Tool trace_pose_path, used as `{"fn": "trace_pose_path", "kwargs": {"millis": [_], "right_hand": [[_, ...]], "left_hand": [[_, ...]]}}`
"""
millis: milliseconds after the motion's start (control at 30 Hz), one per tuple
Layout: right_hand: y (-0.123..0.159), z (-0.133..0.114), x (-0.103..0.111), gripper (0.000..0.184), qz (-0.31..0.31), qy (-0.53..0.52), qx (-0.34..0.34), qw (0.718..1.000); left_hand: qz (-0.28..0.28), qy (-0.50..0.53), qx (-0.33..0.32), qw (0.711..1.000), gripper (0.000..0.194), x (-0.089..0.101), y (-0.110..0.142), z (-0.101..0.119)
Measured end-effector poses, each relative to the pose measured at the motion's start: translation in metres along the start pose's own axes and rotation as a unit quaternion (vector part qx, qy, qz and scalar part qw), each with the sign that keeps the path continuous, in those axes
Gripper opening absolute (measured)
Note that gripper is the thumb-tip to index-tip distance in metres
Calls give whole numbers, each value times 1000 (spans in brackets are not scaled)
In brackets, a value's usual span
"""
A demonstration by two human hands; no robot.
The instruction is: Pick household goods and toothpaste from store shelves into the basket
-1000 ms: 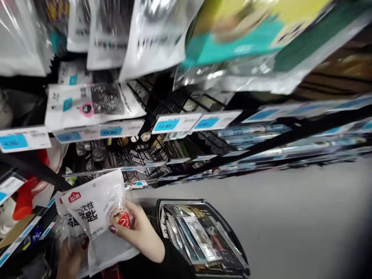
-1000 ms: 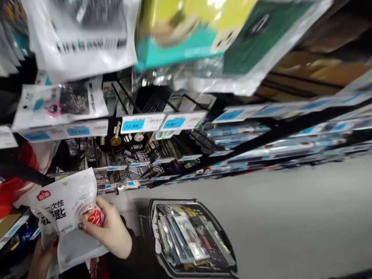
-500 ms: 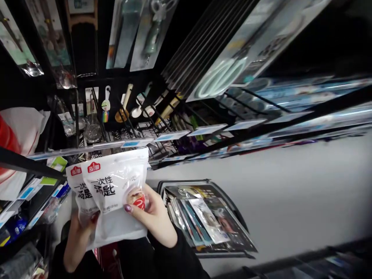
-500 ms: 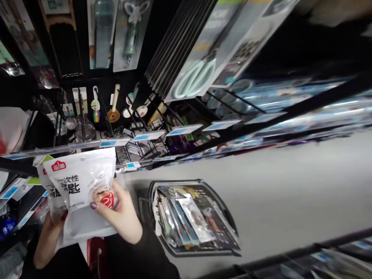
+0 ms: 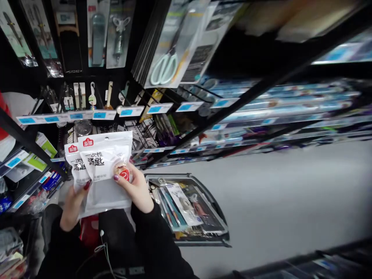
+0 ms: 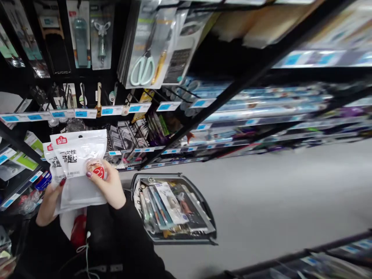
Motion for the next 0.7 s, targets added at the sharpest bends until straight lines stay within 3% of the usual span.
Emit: {"fn": "trace_pose_path", "kwargs": {"millis": [233, 433, 567, 700], "right_hand": [[88, -15, 47, 41, 12, -8, 59, 998], [149, 0, 63, 43, 28, -7, 70, 997], [167, 8, 64, 45, 39, -10, 81, 996], [159, 32, 64, 58, 37, -3, 90, 995]], "left_hand": [[-19, 128, -23, 991, 64, -11, 50, -43], [-65, 91, -91, 990, 55, -8, 78, -70], [-77, 89, -111, 987, 58, -3, 88, -71], [-39, 109, -90, 989, 60, 2, 85, -76]]}}
Point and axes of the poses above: each hand's wrist, its own y-axis away from the middle knuckle, its own x-axis out of the back of the hand, z = x × y, the point moved 5 cm from there along -y, towards the middle knuckle, and after that the axes turned 5 degrees about z, right-handed, at the moved point
